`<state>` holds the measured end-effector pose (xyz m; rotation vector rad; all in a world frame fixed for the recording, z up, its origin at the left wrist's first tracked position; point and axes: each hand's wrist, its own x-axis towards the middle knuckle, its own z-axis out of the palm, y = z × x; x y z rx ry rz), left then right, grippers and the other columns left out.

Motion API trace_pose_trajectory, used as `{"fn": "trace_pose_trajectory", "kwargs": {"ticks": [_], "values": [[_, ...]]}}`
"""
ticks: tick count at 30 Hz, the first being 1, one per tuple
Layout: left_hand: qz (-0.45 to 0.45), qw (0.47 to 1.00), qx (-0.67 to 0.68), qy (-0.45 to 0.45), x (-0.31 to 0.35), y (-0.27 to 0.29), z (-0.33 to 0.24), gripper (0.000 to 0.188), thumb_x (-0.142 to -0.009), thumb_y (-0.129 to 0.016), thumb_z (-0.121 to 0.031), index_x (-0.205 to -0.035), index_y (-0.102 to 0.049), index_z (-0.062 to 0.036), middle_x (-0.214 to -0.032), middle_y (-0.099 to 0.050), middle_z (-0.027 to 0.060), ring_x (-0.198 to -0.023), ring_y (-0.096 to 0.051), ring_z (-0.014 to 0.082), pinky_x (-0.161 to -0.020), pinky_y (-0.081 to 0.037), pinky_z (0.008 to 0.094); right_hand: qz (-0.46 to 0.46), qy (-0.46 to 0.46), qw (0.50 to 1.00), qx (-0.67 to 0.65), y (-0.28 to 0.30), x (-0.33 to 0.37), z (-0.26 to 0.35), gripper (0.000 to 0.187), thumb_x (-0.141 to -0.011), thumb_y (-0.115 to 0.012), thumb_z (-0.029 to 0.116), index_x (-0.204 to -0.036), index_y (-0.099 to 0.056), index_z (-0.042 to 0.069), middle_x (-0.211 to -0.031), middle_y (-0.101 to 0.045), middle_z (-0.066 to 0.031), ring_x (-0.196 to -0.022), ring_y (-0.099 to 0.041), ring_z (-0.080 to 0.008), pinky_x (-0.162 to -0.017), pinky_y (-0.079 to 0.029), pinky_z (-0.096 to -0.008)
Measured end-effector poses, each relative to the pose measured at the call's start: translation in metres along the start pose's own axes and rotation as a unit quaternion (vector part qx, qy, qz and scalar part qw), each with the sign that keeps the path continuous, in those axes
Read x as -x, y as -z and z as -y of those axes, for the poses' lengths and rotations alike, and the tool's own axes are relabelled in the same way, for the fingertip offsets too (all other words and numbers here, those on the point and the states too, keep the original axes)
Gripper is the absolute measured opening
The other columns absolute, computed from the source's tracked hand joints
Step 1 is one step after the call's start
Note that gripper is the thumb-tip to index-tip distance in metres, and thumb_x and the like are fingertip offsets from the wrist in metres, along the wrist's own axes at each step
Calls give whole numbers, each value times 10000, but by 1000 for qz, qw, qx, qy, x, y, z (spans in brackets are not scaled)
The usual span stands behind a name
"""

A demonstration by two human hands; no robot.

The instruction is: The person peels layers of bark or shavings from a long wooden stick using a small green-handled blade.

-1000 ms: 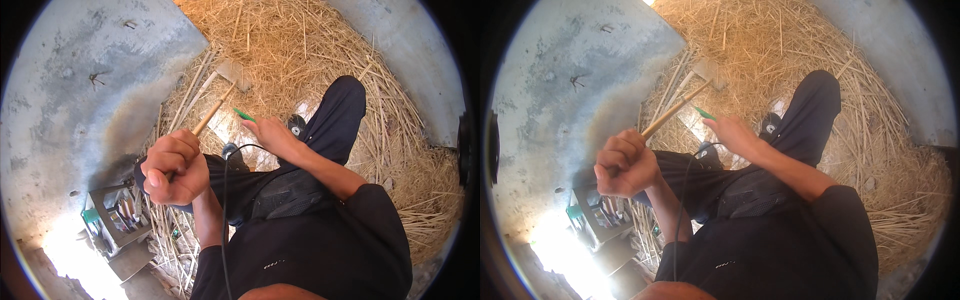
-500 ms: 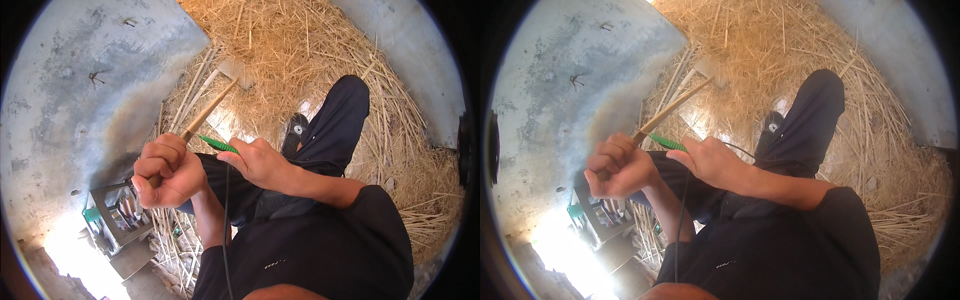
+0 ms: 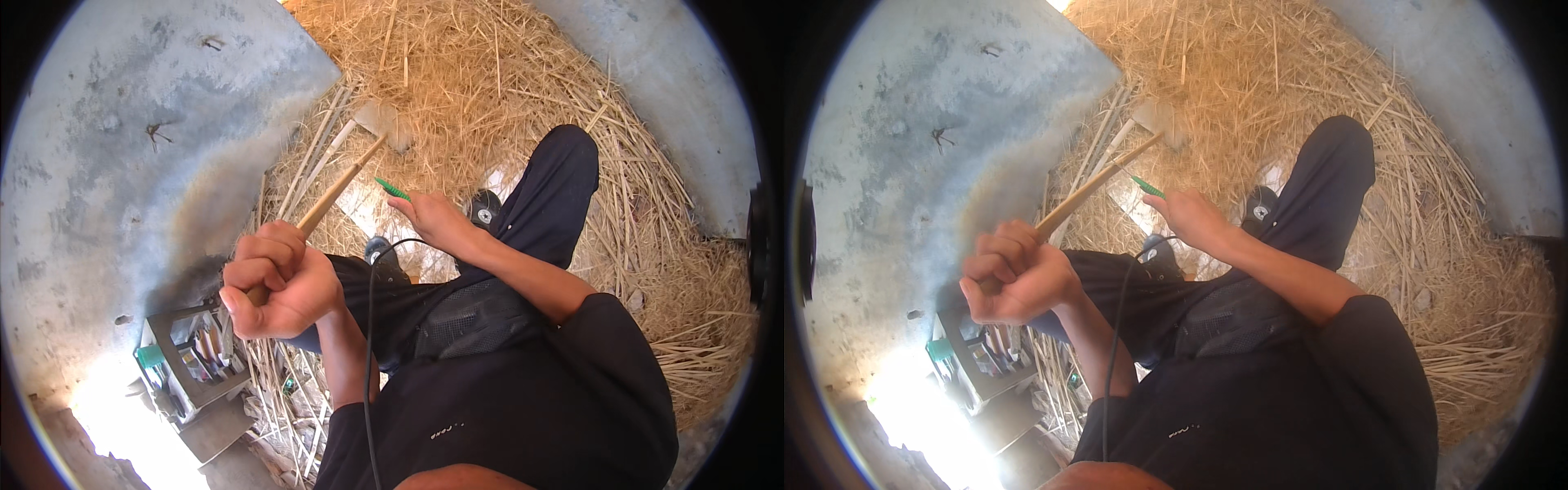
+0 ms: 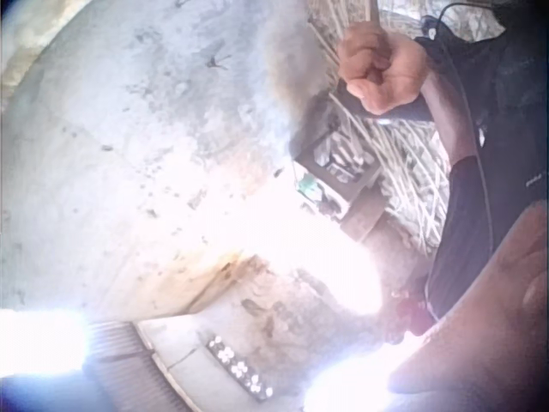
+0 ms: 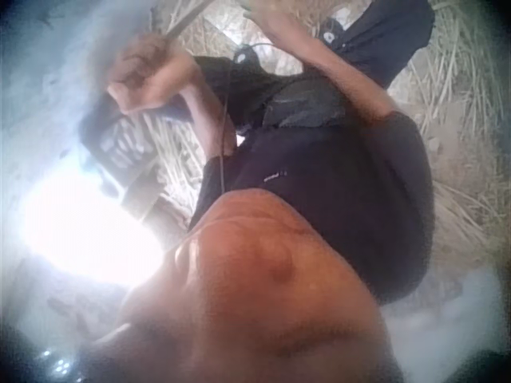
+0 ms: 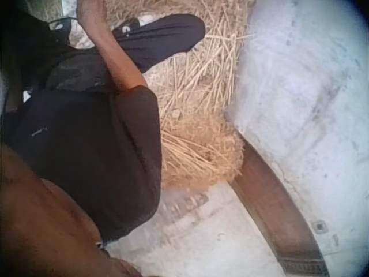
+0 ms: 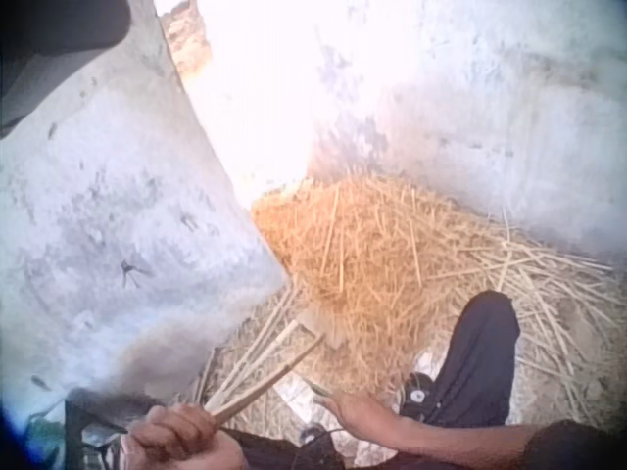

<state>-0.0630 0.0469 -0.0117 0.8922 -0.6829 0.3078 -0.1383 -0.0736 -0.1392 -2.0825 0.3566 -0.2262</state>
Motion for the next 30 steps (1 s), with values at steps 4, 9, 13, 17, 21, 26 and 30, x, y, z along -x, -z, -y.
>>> {"fn": "trace_pose_trajectory", "kwargs": {"ticks": [4,9,13,17,21,26,30], "values": [[-20,999,-14,-30,0,-4,5,450,-911,-304,-372,-549,-295,-105,-467,-253,11,-382,-190,103,-389,-188,253,-27,63,996,-57,-6,17,27,431,-948,-477,345,-738,-543,-26,-518,-478,-222,-483,-513,-395,-481,-384,-460],[-59,996,-49,-33,-7,4,4,451,-911,-304,-388,-558,-278,-108,-470,-231,6,-384,-158,95,-380,-173,246,9,-16,1000,-10,-18,-7,-23,435,-955,-455,354,-758,-539,-26,-553,-501,-226,-515,-520,-403,-508,-399,-465],[-95,992,-77,-40,-12,9,5,453,-910,-308,-400,-561,-262,-116,-474,-211,-4,-390,-139,90,-377,-159,243,-1,95,995,-11,1,0,17,411,-952,-462,340,-770,-542,-20,-563,-500,-238,-517,-516,-406,-489,-396,-459],[-128,986,-93,-44,-10,-1,5,461,-913,-315,-415,-563,-245,-122,-484,-194,-12,-397,-133,89,-386,-147,243,-57,134,985,-96,-19,7,20,408,-952,-460,338,-772,-544,-19,-557,-510,-229,-514,-519,-409,-486,-386,-465],[-180,976,-111,-54,-16,2,4,472,-918,-323,-430,-571,-219,-128,-490,-187,-13,-411,-139,88,-402,-122,246,66,7,998,-12,-7,-19,9,477,-956,-442,368,-717,-544,-32,-574,-532,-231,-530,-521,-429,-507,-395,-479],[-220,965,-131,-65,-20,-4,6,480,-925,-326,-437,-576,-204,-132,-492,-180,-13,-426,-139,87,-415,-103,247,26,78,992,-100,-9,-1,51,505,-964,-418,373,-679,-540,-26,-534,-495,-241,-528,-531,-426,-526,-408,-482],[-215,964,-143,-61,-17,-6,5,479,-925,-322,-442,-577,-214,-131,-491,-175,-13,-427,-129,89,-415,-104,245,15,5,1000,13,-8,-30,16,565,-966,-385,412,-668,-558,-36,-575,-519,-255,-577,-544,-429,-542,-421,-479]]}}
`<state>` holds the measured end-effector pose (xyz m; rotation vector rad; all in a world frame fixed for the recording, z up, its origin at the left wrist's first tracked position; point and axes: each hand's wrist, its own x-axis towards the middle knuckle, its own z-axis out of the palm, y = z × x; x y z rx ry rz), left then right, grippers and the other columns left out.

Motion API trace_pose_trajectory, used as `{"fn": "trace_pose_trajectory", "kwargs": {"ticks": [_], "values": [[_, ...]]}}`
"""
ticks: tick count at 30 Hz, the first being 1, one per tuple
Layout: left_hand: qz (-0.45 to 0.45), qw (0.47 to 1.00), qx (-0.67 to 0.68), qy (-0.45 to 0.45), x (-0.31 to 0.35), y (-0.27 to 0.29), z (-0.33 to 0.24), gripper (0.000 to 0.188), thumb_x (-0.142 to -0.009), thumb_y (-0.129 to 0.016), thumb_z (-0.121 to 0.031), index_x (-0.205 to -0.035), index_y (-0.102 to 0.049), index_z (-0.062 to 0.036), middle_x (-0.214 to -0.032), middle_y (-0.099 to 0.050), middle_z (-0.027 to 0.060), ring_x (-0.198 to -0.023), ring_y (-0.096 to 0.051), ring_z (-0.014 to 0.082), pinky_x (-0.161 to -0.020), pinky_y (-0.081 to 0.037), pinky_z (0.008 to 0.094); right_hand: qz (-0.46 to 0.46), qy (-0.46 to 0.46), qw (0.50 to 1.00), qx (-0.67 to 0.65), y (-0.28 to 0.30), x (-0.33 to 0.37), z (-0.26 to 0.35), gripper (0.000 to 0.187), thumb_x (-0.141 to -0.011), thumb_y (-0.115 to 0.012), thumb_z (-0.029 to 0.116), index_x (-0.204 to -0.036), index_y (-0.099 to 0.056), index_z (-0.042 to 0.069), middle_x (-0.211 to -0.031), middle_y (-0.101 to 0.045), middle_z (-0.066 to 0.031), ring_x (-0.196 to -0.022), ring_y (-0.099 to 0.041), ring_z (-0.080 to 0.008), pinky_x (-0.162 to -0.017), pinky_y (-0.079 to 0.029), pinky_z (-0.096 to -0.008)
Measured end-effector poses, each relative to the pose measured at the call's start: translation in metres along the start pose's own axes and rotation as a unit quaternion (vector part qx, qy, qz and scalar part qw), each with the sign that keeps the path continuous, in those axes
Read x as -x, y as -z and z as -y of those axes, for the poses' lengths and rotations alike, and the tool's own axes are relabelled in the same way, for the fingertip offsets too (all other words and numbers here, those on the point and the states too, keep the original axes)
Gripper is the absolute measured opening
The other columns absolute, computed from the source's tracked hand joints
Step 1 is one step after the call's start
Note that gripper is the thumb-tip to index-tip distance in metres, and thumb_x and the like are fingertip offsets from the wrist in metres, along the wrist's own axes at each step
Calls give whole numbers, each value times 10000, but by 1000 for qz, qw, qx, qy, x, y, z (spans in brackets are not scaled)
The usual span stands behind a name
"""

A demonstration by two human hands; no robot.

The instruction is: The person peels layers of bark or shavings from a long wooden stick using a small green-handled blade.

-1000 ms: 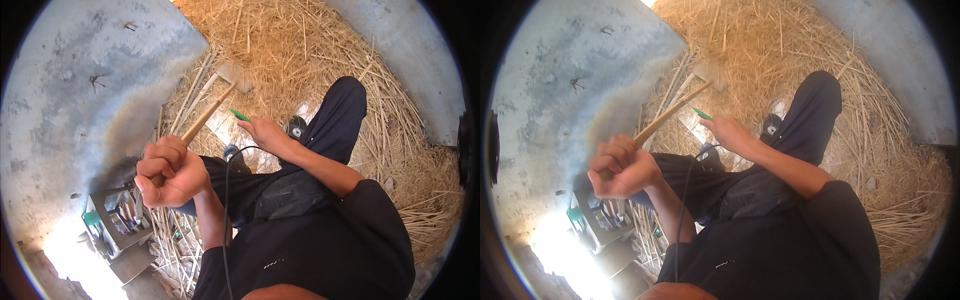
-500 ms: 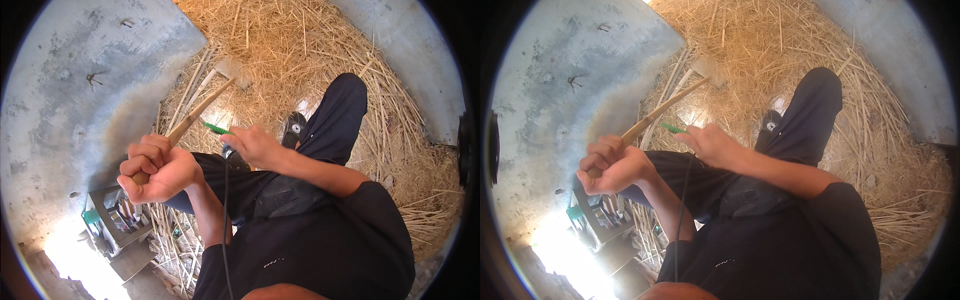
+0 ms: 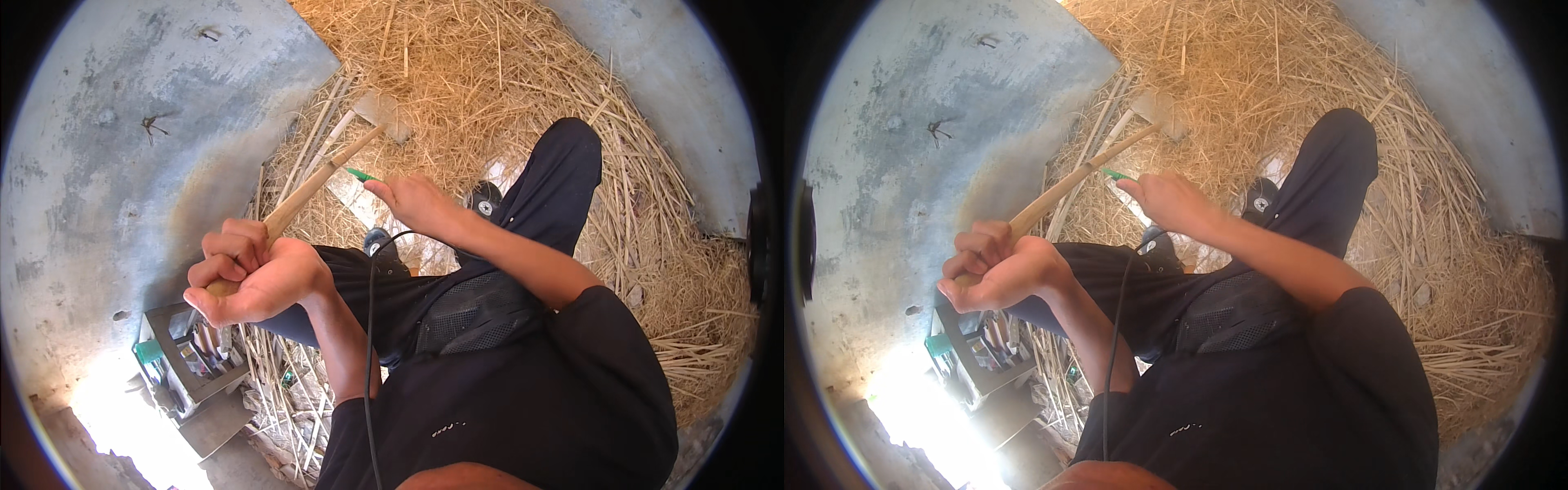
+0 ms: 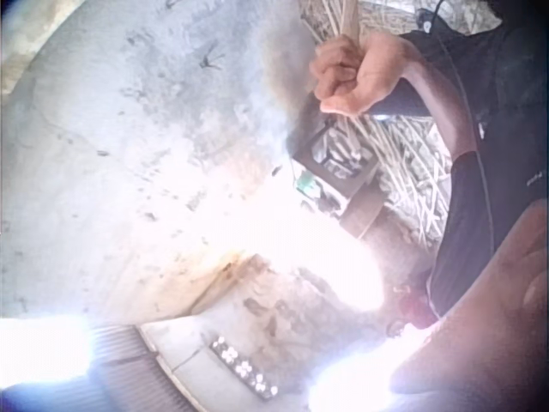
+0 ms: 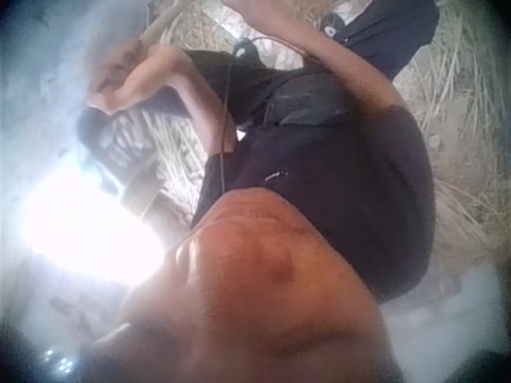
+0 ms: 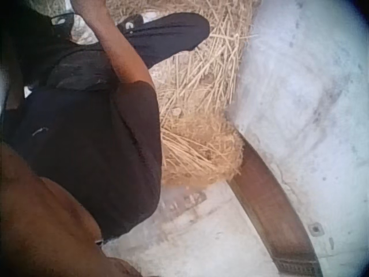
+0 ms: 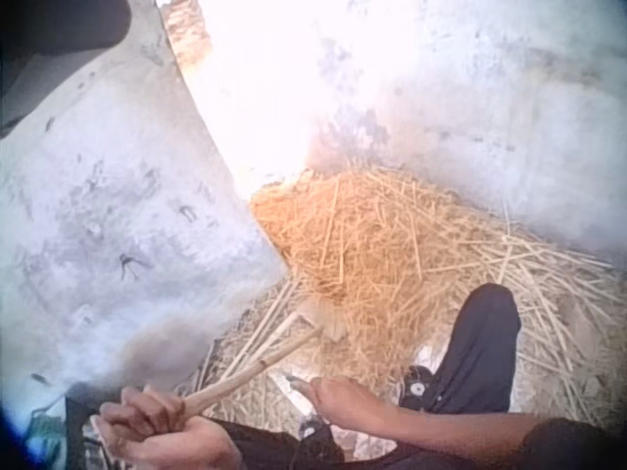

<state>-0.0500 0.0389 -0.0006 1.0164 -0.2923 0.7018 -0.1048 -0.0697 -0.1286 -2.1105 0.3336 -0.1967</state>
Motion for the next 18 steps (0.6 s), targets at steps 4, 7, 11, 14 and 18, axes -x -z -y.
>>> {"fn": "trace_pose_trajectory", "kwargs": {"ticks": [4,7,11,14,18], "values": [[-8,1000,1,16,4,-1,0,449,-879,-357,-425,-566,-170,-163,-492,-153,-25,-443,-134,90,-439,-96,250,18,87,995,-50,25,24,41,505,-969,-386,389,-772,-601,-23,-629,-540,-273,-642,-557,-445,-576,-424,-494],[21,1000,14,6,6,1,-1,469,-919,-313,-431,-569,-226,-131,-461,-164,-19,-402,-108,87,-396,-119,238,14,95,992,-81,16,27,33,516,-969,-375,408,-797,-602,-23,-615,-534,-271,-628,-549,-451,-573,-425,-491],[60,997,50,26,8,2,1,471,-911,-313,-436,-562,-219,-134,-448,-165,-17,-384,-106,83,-381,-117,238,101,-88,990,41,15,-9,-31,522,-976,-354,399,-820,-613,-27,-613,-538,-258,-607,-541,-446,-569,-428,-481],[52,997,39,32,5,6,1,474,-895,-327,-450,-562,-208,-135,-443,-166,-18,-377,-111,81,-374,-114,241,47,39,998,-3,21,2,3,600,-979,-340,422,-711,-583,-57,-588,-522,-262,-571,-540,-424,-558,-425,-476],[88,995,37,36,3,6,-1,471,-892,-330,-447,-562,-204,-135,-439,-167,-15,-378,-111,78,-377,-111,244,61,11,998,15,14,2,0,643,-980,-309,459,-661,-549,-45,-530,-486,-234,-524,-546,-375,-552,-424,-484]]}}
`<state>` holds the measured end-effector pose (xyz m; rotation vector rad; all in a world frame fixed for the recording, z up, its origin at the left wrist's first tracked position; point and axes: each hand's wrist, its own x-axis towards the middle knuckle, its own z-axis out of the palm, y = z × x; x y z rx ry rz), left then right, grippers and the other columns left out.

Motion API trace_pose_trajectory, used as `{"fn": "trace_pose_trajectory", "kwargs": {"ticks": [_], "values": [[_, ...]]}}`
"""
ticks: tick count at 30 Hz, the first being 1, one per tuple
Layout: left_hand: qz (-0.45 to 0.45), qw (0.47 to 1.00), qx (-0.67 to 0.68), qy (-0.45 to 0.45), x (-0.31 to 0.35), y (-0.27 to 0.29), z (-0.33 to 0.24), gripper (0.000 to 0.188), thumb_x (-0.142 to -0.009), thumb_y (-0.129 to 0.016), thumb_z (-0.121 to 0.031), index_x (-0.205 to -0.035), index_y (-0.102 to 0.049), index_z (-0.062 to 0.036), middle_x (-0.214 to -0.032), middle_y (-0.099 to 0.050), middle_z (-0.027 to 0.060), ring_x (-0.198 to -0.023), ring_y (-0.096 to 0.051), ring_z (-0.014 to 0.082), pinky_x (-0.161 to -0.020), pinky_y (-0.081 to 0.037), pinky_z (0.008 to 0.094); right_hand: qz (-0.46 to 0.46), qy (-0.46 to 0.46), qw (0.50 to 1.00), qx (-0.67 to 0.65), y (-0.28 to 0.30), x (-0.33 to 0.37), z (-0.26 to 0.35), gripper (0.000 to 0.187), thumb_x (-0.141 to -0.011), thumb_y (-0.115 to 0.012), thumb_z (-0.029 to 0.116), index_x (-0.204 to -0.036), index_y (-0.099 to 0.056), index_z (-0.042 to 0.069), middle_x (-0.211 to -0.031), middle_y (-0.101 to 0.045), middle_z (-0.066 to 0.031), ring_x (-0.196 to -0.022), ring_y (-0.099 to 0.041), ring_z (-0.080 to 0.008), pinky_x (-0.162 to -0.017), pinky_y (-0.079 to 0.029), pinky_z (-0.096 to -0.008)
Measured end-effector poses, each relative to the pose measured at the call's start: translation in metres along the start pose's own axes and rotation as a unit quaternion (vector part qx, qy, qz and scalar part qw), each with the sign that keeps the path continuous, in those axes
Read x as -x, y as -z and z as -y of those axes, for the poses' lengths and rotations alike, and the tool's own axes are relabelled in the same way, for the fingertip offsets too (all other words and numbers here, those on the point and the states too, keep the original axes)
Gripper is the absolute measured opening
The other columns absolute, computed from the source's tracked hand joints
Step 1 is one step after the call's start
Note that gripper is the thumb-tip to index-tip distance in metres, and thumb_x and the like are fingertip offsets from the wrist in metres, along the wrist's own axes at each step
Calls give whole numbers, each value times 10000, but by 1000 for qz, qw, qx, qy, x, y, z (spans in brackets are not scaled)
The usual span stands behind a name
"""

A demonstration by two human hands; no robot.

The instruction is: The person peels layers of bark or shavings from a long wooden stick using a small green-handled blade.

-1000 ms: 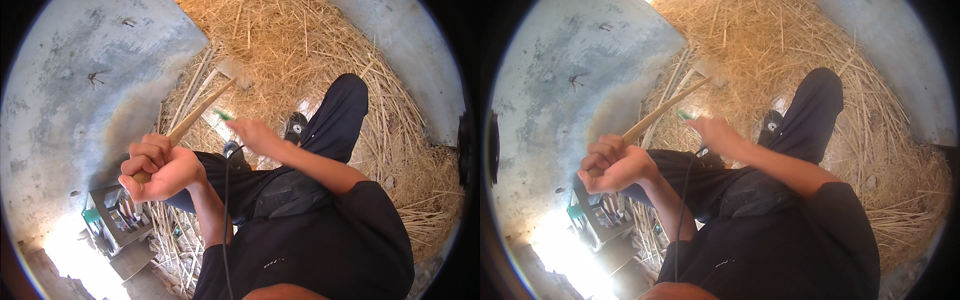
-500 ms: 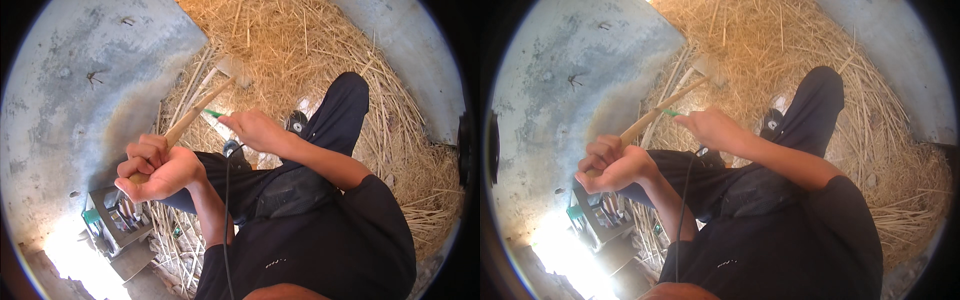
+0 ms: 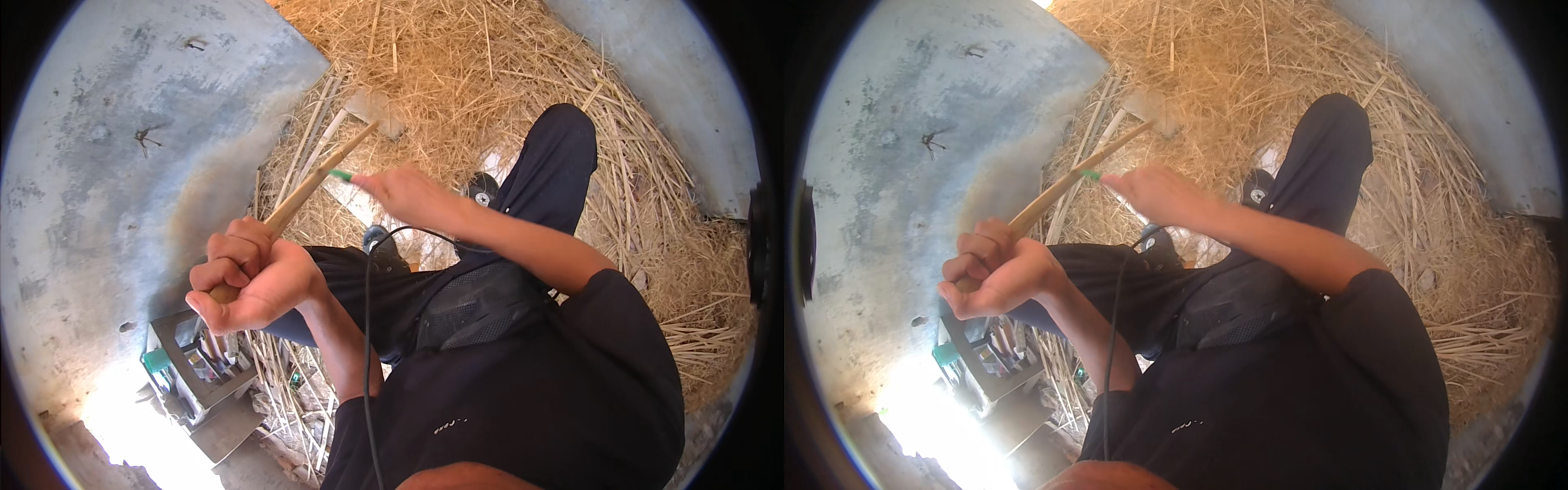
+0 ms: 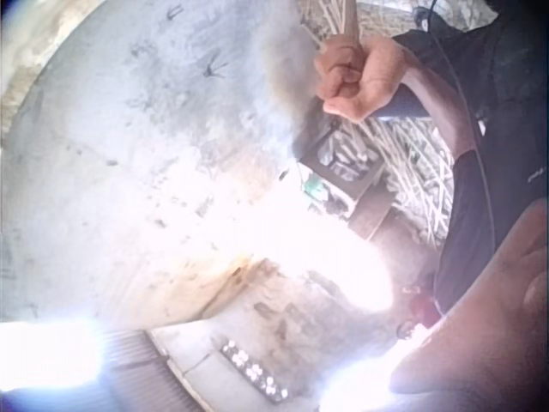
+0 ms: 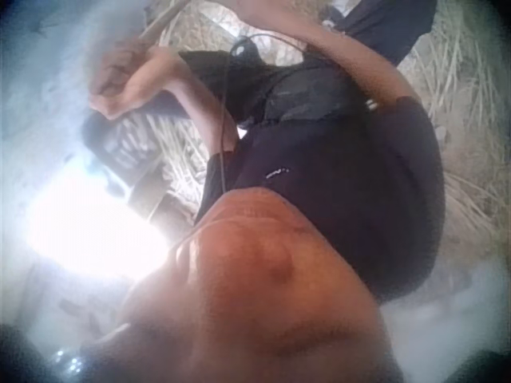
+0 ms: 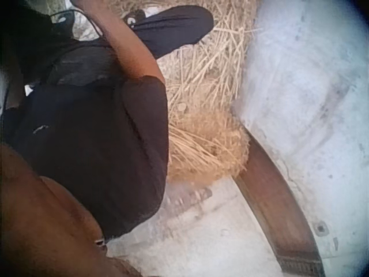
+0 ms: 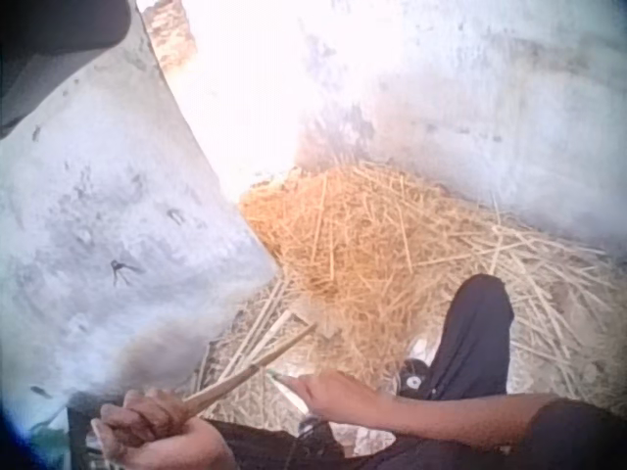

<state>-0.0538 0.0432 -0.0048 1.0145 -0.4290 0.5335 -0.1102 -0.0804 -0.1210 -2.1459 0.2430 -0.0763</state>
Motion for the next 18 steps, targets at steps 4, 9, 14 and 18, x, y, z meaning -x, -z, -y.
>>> {"fn": "trace_pose_trajectory", "kwargs": {"ticks": [4,9,14,18], "values": [[0,1000,8,17,1,1,0,471,-891,-329,-444,-560,-201,-134,-437,-169,-12,-384,-103,77,-381,-105,248,16,-32,999,36,2,-15,-26,660,-982,-292,463,-651,-548,-48,-485,-462,-214,-471,-521,-372,-540,-427,-488],[45,999,10,13,4,2,0,478,-889,-327,-449,-554,-193,-136,-435,-166,-13,-390,-96,80,-388,-104,251,-48,47,997,-35,-4,3,2,672,-979,-301,465,-614,-547,-43,-481,-467,-216,-450,-509,-377,-510,-422,-484],[44,999,-4,9,3,-1,-2,484,-889,-327,-452,-549,-186,-138,-431,-165,-15,-384,-100,80,-387,-104,251,-24,-16,999,15,3,-11,-29,629,-974,-337,449,-648,-574,-34,-506,-493,-227,-442,-498,-374,-505,-421,-480],[77,997,26,17,1,6,0,480,-894,-329,-440,-547,-195,-137,-426,-174,-13,-379,-104,75,-383,-101,251,-35,38,997,-63,-1,0,3,612,-974,-339,448,-688,-593,-30,-528,-514,-216,-457,-507,-370,-509,-423,-479]]}}
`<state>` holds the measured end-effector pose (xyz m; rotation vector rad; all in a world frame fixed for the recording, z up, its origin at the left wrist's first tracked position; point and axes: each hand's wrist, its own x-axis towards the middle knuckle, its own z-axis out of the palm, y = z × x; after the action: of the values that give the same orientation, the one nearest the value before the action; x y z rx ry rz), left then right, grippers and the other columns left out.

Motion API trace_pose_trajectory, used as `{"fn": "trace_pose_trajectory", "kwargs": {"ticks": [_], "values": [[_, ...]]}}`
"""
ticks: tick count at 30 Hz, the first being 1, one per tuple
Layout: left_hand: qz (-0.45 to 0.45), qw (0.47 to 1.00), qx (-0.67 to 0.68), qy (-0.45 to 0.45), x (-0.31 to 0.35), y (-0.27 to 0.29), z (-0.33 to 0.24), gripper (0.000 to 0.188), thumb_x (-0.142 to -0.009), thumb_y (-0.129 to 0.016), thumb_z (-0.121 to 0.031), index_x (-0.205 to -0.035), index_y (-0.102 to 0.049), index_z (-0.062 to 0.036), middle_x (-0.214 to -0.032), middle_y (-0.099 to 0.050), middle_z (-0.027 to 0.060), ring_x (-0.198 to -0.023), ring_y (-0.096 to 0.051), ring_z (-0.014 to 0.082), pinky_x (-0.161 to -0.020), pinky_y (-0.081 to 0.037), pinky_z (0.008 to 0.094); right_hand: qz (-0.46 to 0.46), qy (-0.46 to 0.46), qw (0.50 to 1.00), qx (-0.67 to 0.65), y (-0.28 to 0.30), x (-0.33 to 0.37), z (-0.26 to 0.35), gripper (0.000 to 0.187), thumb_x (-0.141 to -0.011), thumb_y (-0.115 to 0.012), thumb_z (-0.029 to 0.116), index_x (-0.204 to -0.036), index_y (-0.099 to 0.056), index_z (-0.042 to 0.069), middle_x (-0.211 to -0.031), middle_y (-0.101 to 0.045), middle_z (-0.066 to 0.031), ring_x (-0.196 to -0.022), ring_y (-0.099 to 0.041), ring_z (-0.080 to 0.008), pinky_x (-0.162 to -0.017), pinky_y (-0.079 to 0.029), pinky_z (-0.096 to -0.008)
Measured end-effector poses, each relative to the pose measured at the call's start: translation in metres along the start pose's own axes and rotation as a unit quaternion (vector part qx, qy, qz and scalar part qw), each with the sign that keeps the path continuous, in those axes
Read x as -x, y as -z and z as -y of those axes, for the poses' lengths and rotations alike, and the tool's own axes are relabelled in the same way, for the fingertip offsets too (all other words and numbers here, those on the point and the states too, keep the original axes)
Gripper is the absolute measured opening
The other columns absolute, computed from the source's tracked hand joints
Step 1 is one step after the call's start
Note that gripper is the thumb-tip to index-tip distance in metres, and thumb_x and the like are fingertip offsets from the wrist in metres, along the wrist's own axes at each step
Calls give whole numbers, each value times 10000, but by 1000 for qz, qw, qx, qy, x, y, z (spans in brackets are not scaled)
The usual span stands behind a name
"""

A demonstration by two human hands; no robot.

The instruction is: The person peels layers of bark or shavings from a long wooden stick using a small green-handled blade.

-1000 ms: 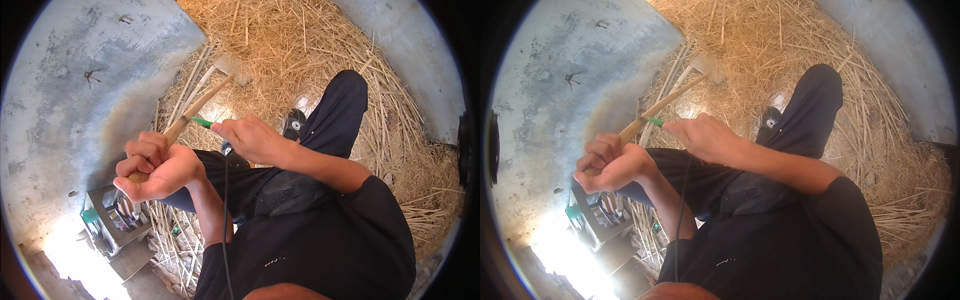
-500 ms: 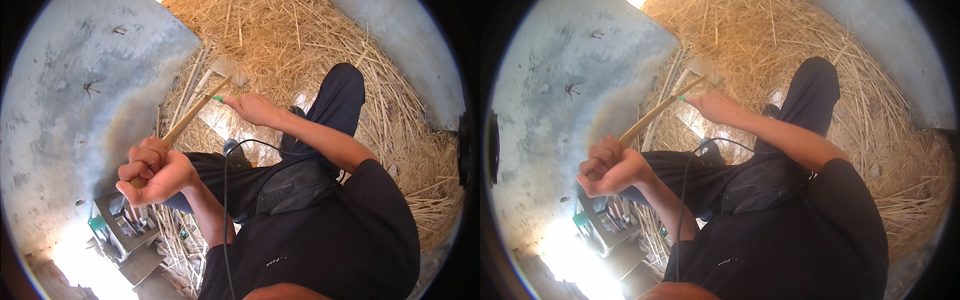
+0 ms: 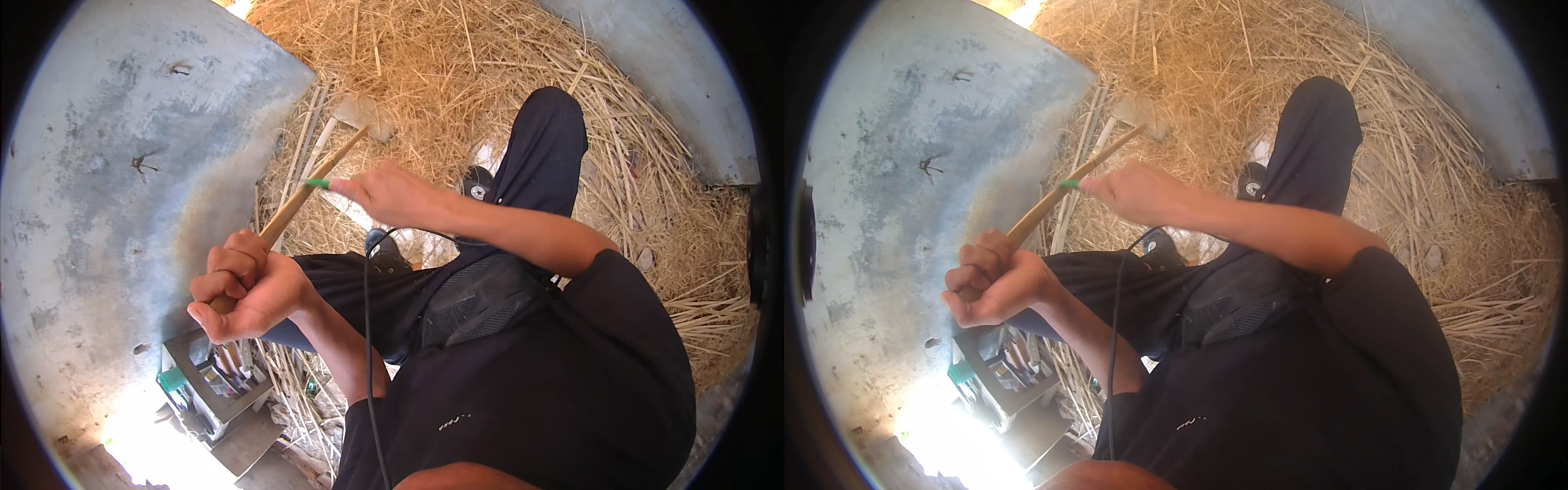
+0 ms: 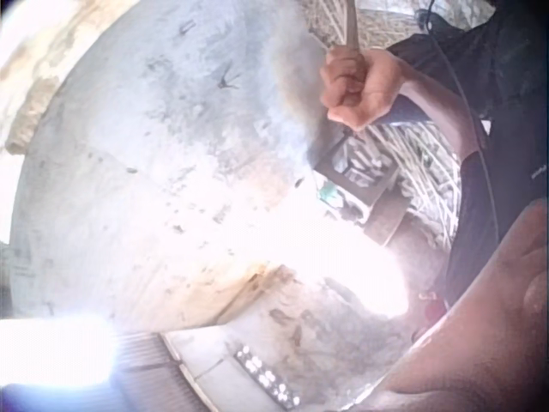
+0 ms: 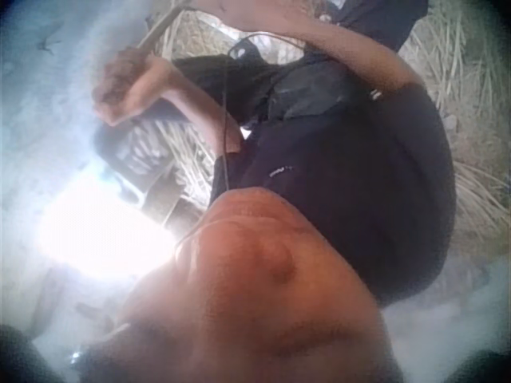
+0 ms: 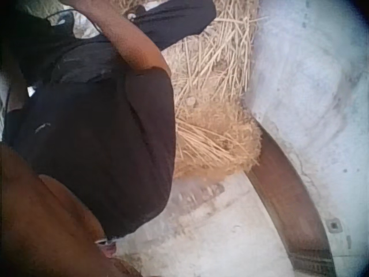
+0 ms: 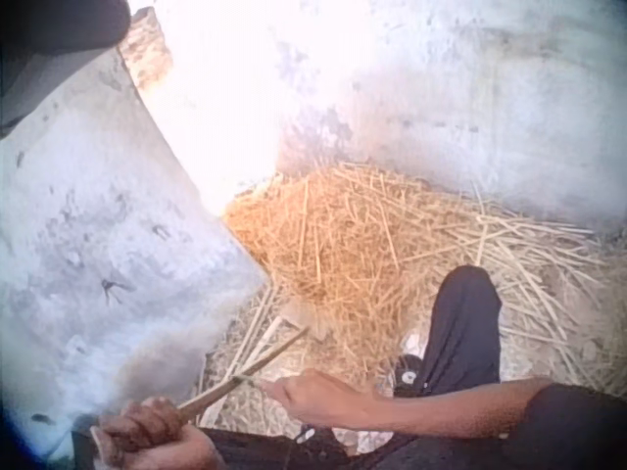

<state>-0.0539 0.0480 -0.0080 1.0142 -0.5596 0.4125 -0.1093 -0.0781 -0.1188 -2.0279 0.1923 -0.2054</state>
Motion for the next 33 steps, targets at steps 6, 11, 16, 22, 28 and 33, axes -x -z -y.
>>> {"fn": "trace_pose_trajectory", "kwargs": {"ticks": [6,11,16,22,28,33], "values": [[80,996,46,12,1,7,0,463,-899,-331,-411,-547,-207,-137,-425,-180,-13,-379,-109,73,-381,-106,253,17,-45,994,103,10,-10,-30,601,-971,-348,447,-700,-609,-21,-519,-509,-207,-458,-522,-348,-528,-438,-473],[103,992,65,15,-1,13,1,460,-899,-337,-405,-548,-212,-135,-426,-186,-12,-384,-99,77,-383,-102,259,-18,26,997,74,6,5,-1,618,-970,-349,455,-646,-581,-19,-535,-528,-212,-467,-519,-362,-544,-436,-486],[101,992,77,19,-2,11,1,457,-897,-352,-395,-546,-217,-135,-427,-190,-11,-387,-100,80,-387,-103,263,19,-62,992,110,1,-7,-48,599,-978,-322,451,-727,-594,-20,-545,-525,-179,-468,-510,-336,-537,-436,-481],[148,984,100,22,-3,17,2,453,-895,-351,-395,-549,-225,-130,-425,-196,-7,-387,-105,81,-389,-108,264,40,-40,996,68,3,-3,-21,599,-984,-302,449,-750,-587,-24,-532,-503,-195,-485,-521,-331,-522,-424,-478],[146,984,101,22,-5,16,2,448,-894,-344,-388,-548,-221,-132,-422,-198,-5,-388,-101,80,-388,-108,262,28,-95,989,110,4,-14,-70,584,-984,-296,457,-753,-574,-1,-502,-478,-155,-444,-499,-277,-502,-421,-455],[25,999,48,7,-6,18,-1,454,-889,-339,-399,-544,-200,-139,-421,-176,-9,-383,-92,79,-381,-103,258,11,-19,999,47,-4,-2,-14,578,-983,-326,426,-690,-569,-10,-507,-494,-191,-445,-500,-326,-511,-425,-466]]}}
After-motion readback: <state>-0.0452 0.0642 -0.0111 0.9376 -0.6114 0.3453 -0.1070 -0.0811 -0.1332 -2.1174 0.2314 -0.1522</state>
